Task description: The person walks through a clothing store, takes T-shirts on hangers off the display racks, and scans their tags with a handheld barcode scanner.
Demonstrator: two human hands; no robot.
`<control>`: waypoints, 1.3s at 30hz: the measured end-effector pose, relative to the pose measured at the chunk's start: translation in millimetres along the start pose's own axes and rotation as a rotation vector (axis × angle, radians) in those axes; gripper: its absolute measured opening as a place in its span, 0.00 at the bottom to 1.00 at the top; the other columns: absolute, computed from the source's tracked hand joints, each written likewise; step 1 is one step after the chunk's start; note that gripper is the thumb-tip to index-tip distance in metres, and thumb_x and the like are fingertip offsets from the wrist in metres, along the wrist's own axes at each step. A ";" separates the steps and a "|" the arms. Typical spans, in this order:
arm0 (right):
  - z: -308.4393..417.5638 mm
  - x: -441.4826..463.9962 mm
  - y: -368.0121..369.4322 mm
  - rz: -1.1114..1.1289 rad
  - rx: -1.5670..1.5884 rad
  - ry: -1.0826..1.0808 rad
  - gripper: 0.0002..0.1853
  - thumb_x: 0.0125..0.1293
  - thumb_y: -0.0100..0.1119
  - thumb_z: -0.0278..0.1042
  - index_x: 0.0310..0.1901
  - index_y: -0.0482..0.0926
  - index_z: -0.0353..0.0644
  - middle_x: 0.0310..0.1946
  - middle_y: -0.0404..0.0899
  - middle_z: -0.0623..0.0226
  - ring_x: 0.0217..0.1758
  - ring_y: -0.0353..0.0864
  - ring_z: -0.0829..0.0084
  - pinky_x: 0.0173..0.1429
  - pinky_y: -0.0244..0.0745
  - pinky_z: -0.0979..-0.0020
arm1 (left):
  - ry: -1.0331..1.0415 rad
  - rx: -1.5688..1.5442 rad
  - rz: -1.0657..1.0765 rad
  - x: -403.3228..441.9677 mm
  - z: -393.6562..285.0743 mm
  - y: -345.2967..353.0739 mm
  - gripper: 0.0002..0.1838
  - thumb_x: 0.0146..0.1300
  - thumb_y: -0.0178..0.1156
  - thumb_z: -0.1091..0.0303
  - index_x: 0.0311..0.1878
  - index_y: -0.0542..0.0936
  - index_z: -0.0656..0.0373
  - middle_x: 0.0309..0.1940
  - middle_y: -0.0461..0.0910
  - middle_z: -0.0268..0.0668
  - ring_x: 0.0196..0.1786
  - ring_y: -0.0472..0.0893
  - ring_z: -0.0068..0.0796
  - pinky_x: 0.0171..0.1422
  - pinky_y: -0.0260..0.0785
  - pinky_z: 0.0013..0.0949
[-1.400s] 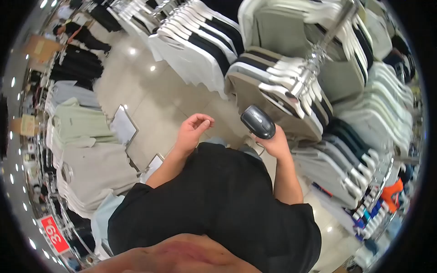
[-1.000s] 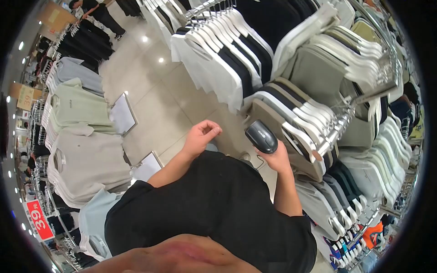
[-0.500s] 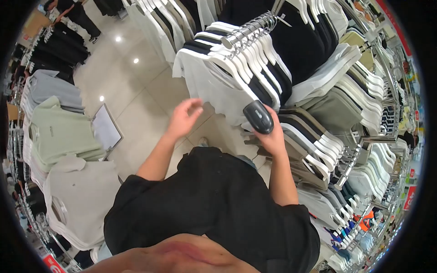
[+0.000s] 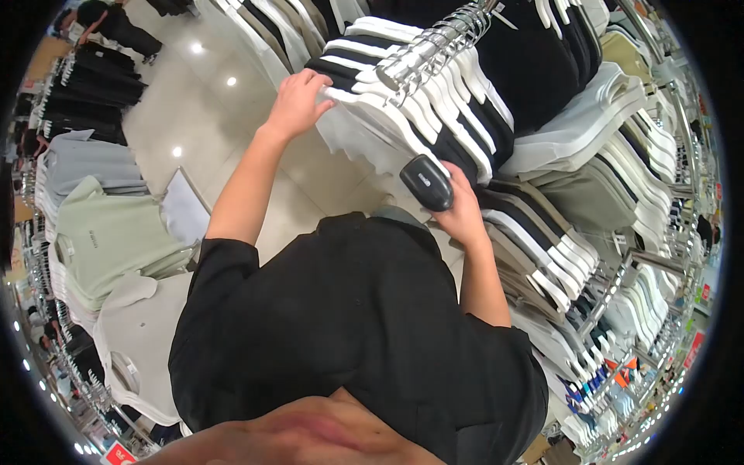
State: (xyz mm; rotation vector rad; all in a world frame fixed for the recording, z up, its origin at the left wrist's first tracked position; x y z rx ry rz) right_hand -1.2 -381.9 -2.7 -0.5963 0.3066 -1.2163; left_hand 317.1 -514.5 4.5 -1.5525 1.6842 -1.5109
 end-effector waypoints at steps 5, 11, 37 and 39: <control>-24.2 10.1 1.0 -0.056 0.025 0.006 0.23 0.48 0.71 0.22 0.50 0.83 0.36 0.52 0.78 0.58 0.55 0.80 0.57 0.63 0.74 0.65 | 0.037 0.023 0.125 16.9 3.2 6.2 0.17 0.53 0.77 0.64 0.44 0.81 0.53 0.46 0.79 0.36 0.54 0.79 0.44 0.61 0.70 0.48; -22.0 17.1 -10.8 -0.155 -0.078 -0.073 0.18 0.49 0.72 0.25 0.44 0.84 0.36 0.45 0.79 0.58 0.48 0.80 0.55 0.56 0.75 0.64 | 0.200 -0.062 0.190 28.0 -13.8 4.0 0.17 0.51 0.76 0.72 0.43 0.81 0.56 0.42 0.80 0.40 0.48 0.80 0.49 0.51 0.73 0.47; 154.2 -3.5 88.9 -0.356 -0.141 0.306 0.13 0.53 0.71 0.26 0.41 0.82 0.35 0.43 0.77 0.66 0.44 0.76 0.72 0.53 0.71 0.73 | 0.526 -0.589 0.272 -7.2 80.7 -91.2 0.19 0.47 0.78 0.67 0.44 0.84 0.54 0.39 0.85 0.34 0.44 0.84 0.41 0.51 0.74 0.43; 162.4 -10.6 89.1 -0.343 -0.127 0.283 0.14 0.54 0.71 0.26 0.42 0.82 0.34 0.43 0.77 0.67 0.45 0.76 0.73 0.53 0.71 0.74 | 0.584 -0.602 0.136 -12.5 77.2 -120.6 0.19 0.53 0.78 0.62 0.46 0.84 0.54 0.39 0.85 0.33 0.45 0.83 0.39 0.53 0.73 0.41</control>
Point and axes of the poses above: each hand's wrist, its own x-axis towards the middle knuckle, its own y-axis out of the palm, z = x × y, the point moved 8 cm from there along x, towards the middle knuckle
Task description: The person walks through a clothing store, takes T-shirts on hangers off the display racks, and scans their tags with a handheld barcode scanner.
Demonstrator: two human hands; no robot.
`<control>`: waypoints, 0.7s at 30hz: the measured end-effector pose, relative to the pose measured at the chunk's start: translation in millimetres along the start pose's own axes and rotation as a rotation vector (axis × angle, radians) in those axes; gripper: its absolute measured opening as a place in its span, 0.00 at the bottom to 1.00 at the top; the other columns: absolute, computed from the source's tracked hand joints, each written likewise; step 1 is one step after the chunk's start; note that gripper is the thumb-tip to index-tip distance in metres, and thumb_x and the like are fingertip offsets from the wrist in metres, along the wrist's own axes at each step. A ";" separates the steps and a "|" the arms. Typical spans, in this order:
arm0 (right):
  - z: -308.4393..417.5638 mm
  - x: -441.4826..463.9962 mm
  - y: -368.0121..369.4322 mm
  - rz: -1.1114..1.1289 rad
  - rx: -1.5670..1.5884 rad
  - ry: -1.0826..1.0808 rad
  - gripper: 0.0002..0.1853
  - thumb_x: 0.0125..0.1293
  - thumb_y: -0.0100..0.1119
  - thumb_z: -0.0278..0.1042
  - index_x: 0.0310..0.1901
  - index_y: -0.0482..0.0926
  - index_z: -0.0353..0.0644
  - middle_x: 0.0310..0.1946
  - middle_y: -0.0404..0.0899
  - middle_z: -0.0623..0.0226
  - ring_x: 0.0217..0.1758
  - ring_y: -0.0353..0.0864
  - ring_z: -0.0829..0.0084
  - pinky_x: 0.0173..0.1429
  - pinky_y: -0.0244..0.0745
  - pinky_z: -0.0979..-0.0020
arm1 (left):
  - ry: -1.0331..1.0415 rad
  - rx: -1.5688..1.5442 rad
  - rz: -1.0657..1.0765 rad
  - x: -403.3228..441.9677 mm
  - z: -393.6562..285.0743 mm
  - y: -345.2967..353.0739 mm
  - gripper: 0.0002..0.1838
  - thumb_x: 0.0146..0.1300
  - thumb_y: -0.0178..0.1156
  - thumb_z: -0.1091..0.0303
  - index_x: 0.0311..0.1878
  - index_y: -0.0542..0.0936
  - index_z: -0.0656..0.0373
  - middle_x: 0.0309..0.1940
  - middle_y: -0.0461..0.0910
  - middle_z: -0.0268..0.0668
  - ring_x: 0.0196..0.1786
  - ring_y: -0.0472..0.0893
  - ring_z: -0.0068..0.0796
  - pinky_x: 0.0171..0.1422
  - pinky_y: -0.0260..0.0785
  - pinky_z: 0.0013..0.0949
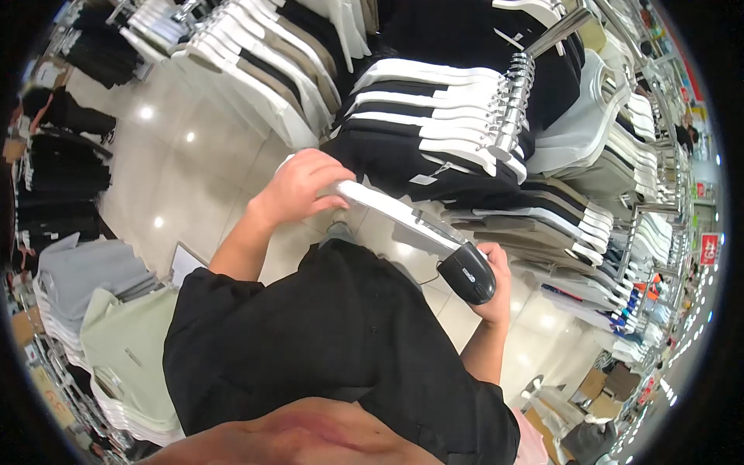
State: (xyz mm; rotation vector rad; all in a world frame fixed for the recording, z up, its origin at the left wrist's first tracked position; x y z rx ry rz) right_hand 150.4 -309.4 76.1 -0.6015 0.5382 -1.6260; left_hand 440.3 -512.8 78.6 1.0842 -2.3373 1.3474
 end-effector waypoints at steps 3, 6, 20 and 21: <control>3.0 -18.0 -7.0 0.003 0.057 -0.034 0.16 0.54 0.70 0.25 0.45 0.81 0.33 0.43 0.77 0.68 0.45 0.76 0.76 0.53 0.71 0.75 | -0.033 0.102 -0.049 -20.5 -15.5 -11.0 0.21 0.51 0.79 0.61 0.47 0.85 0.54 0.40 0.85 0.33 0.47 0.83 0.40 0.54 0.73 0.41; 6.0 -44.4 -13.3 0.021 0.137 -0.051 0.18 0.55 0.70 0.25 0.48 0.79 0.33 0.44 0.78 0.69 0.45 0.75 0.77 0.54 0.71 0.76 | -0.053 0.181 -0.066 -43.9 -42.8 -1.0 0.19 0.49 0.79 0.61 0.43 0.84 0.54 0.37 0.84 0.33 0.44 0.83 0.39 0.51 0.74 0.41; -35.9 -199.4 -93.5 -0.347 0.428 -0.100 0.40 0.51 0.74 0.20 0.69 0.72 0.31 0.64 0.76 0.58 0.66 0.77 0.68 0.71 0.69 0.68 | -0.039 0.420 -0.223 -53.0 -208.6 9.4 0.13 0.56 0.77 0.62 0.36 0.83 0.56 0.26 0.82 0.35 0.30 0.82 0.40 0.33 0.72 0.38; -33.8 -208.3 -96.6 -0.450 0.527 -0.150 0.35 0.52 0.74 0.19 0.65 0.78 0.32 0.59 0.81 0.60 0.61 0.80 0.68 0.69 0.71 0.67 | -0.058 0.419 -0.269 -53.8 -215.4 1.7 0.12 0.58 0.77 0.61 0.36 0.84 0.56 0.27 0.83 0.35 0.30 0.82 0.40 0.34 0.72 0.38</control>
Point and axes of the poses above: each hand's wrist, its own x-axis towards the middle knuckle, its own y-axis out of the palm, z = x × y, the point moved 8 cm from there along x, towards the middle knuckle
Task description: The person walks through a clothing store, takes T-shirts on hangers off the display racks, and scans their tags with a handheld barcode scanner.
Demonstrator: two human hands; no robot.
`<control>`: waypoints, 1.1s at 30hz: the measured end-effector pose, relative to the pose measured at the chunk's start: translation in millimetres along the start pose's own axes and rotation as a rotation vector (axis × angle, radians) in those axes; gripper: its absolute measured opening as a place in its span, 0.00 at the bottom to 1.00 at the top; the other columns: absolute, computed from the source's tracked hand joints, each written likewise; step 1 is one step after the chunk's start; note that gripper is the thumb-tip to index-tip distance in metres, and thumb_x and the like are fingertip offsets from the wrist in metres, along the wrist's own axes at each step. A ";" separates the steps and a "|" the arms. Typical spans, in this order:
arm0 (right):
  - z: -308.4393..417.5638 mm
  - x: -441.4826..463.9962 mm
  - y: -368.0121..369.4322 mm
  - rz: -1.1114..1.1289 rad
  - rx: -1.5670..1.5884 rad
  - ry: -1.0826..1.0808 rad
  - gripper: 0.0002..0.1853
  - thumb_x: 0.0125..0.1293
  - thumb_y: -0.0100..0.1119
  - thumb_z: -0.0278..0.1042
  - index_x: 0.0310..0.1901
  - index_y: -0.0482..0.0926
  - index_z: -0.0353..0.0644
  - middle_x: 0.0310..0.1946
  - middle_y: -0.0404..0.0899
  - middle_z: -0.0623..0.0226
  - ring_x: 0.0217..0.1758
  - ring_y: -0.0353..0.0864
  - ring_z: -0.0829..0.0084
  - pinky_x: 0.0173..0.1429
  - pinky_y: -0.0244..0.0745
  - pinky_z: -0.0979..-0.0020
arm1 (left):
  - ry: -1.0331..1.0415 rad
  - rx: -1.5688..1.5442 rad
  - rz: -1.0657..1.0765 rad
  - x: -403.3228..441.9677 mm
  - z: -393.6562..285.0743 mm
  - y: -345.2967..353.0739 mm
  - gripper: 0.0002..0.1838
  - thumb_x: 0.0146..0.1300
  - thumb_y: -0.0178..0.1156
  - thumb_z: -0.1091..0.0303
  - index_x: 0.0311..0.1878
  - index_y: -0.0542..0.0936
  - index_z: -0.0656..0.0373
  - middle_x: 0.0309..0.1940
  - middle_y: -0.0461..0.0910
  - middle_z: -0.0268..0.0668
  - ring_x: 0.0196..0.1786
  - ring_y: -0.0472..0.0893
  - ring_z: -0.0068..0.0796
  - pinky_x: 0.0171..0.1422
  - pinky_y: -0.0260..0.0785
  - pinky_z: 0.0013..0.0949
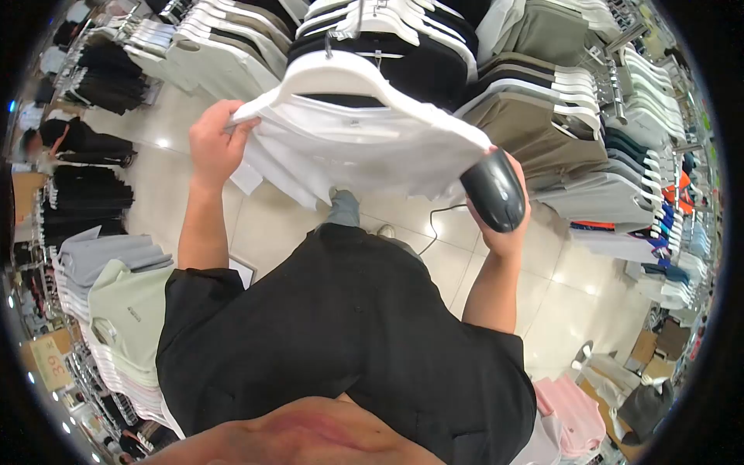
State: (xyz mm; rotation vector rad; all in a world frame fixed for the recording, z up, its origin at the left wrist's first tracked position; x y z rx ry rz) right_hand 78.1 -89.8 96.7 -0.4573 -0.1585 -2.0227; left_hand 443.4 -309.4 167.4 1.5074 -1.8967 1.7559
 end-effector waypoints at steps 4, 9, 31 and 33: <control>-35.0 -42.9 -21.2 -0.084 -0.029 0.068 0.27 0.53 0.76 0.20 0.57 0.83 0.31 0.48 0.86 0.64 0.51 0.84 0.71 0.62 0.76 0.68 | -0.116 0.057 -0.071 5.6 -9.9 -32.0 0.12 0.62 0.76 0.61 0.38 0.85 0.59 0.29 0.84 0.38 0.31 0.82 0.42 0.35 0.73 0.37; -91.0 -90.4 -20.2 -0.058 0.021 0.383 0.18 0.54 0.80 0.23 0.47 0.85 0.34 0.38 0.88 0.69 0.39 0.83 0.79 0.49 0.78 0.72 | -0.193 0.097 -0.175 18.3 -22.1 -66.3 0.14 0.64 0.75 0.59 0.42 0.86 0.60 0.29 0.84 0.38 0.29 0.80 0.32 0.36 0.72 0.32; 52.2 19.8 196.8 0.255 -0.538 -0.460 0.13 0.50 0.75 0.29 0.37 0.85 0.35 0.80 0.59 0.45 0.85 0.49 0.35 0.81 0.58 0.46 | -0.088 -0.060 -0.228 71.7 -6.6 -111.3 0.14 0.66 0.75 0.61 0.44 0.85 0.62 0.23 0.79 0.29 0.27 0.70 0.15 0.32 0.64 0.23; 55.0 28.4 212.8 0.248 -0.579 -0.473 0.14 0.49 0.75 0.30 0.38 0.85 0.36 0.81 0.57 0.43 0.85 0.49 0.33 0.81 0.57 0.43 | -0.086 -0.070 -0.237 73.5 -11.5 -113.9 0.14 0.64 0.76 0.59 0.42 0.86 0.60 0.24 0.81 0.30 0.25 0.73 0.22 0.31 0.66 0.26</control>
Point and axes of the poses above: each hand's wrist, its own x-axis towards the middle knuckle, its own y-axis out of the palm, z = x × y, the point moved 8 cm from there along x, towards the middle knuckle
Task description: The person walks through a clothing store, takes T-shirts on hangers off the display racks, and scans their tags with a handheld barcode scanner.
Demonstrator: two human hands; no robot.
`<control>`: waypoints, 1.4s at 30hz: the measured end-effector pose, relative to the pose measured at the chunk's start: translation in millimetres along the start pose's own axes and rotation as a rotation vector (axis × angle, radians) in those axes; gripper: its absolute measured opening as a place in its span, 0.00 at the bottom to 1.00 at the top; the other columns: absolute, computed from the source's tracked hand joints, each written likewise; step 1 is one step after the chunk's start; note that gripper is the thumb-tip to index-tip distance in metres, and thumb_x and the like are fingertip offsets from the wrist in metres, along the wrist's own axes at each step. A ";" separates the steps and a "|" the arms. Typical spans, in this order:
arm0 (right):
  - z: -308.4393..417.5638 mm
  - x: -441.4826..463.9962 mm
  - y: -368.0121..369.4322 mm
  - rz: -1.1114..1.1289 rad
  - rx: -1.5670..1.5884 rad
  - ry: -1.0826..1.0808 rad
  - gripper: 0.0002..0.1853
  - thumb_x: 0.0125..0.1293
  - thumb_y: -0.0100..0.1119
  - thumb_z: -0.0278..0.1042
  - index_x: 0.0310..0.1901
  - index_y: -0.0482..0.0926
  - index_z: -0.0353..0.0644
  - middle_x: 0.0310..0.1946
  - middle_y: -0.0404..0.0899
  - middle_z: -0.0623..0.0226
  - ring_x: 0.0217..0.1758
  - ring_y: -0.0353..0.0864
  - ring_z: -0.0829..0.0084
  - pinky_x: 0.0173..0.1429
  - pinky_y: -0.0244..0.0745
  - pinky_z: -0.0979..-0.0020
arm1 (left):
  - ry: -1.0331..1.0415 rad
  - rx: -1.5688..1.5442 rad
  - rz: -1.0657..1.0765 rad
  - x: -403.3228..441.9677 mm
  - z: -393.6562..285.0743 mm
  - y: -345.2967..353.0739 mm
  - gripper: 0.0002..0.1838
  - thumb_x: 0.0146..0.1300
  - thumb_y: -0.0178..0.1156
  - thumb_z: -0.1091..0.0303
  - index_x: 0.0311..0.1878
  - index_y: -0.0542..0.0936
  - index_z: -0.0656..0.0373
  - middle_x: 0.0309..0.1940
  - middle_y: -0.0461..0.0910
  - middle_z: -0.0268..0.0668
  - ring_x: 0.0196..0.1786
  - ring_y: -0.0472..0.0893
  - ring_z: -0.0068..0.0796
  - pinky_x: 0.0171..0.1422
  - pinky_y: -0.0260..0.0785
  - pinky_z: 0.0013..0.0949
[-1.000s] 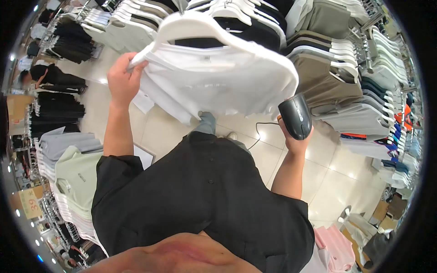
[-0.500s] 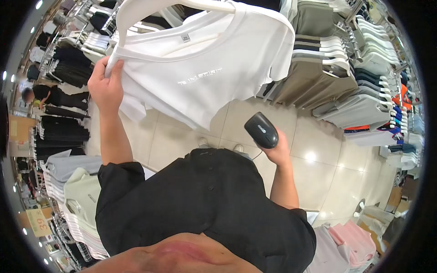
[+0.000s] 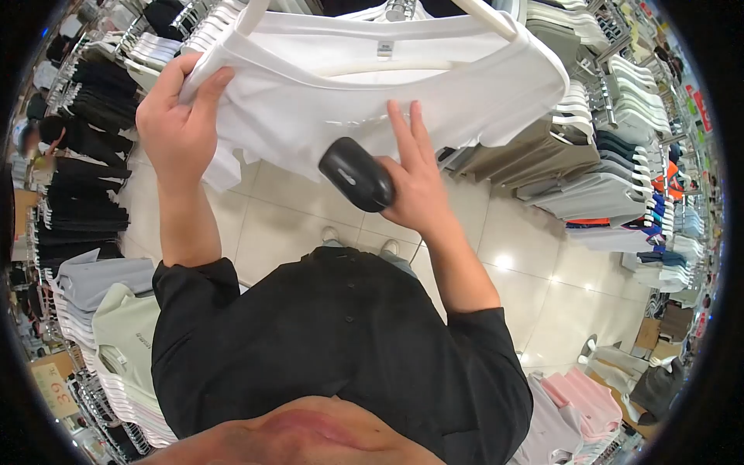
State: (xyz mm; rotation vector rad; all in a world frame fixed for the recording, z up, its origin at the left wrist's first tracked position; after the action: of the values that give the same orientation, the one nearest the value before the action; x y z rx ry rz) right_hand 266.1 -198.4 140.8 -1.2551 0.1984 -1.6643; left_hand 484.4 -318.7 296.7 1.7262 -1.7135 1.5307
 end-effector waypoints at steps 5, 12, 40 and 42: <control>13.9 9.3 32.9 0.061 -0.068 -0.108 0.14 0.51 0.74 0.33 0.39 0.85 0.40 0.82 0.53 0.41 0.85 0.49 0.34 0.82 0.51 0.37 | 0.005 -0.004 0.006 10.4 -10.4 -8.7 0.14 0.62 0.77 0.57 0.38 0.86 0.57 0.25 0.83 0.33 0.23 0.77 0.29 0.29 0.68 0.30; 15.9 4.6 34.1 0.054 -0.049 -0.098 0.14 0.51 0.74 0.35 0.39 0.85 0.41 0.82 0.53 0.41 0.85 0.51 0.35 0.83 0.50 0.38 | 0.009 0.001 -0.021 9.5 -12.0 -17.0 0.15 0.61 0.77 0.57 0.38 0.86 0.58 0.25 0.84 0.33 0.25 0.78 0.30 0.31 0.69 0.31; -5.9 -94.0 99.5 0.492 0.411 0.118 0.26 0.50 0.73 0.30 0.55 0.82 0.41 0.59 0.83 0.59 0.55 0.84 0.50 0.60 0.79 0.55 | -0.187 0.019 -0.074 -20.6 24.1 -23.1 0.12 0.69 0.72 0.64 0.45 0.85 0.64 0.34 0.85 0.31 0.35 0.77 0.19 0.43 0.72 0.25; -15.3 -101.6 94.0 0.492 0.451 0.165 0.26 0.51 0.74 0.30 0.55 0.82 0.41 0.59 0.83 0.58 0.55 0.84 0.49 0.60 0.79 0.55 | -0.186 -0.003 -0.096 -21.6 27.1 -24.9 0.12 0.70 0.71 0.64 0.45 0.85 0.65 0.34 0.85 0.31 0.36 0.78 0.19 0.44 0.72 0.25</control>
State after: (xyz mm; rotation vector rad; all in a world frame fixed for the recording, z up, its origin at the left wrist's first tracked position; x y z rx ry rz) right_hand 306.6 -171.7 10.3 -0.6622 0.1982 -1.2866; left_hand 523.8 -321.1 280.3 1.9738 -1.6881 1.3640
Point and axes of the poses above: each hand's wrist, its own x-axis towards the middle knuckle, its own y-axis out of the palm, z = x × y, the point moved 8 cm from there along x, towards the middle knuckle
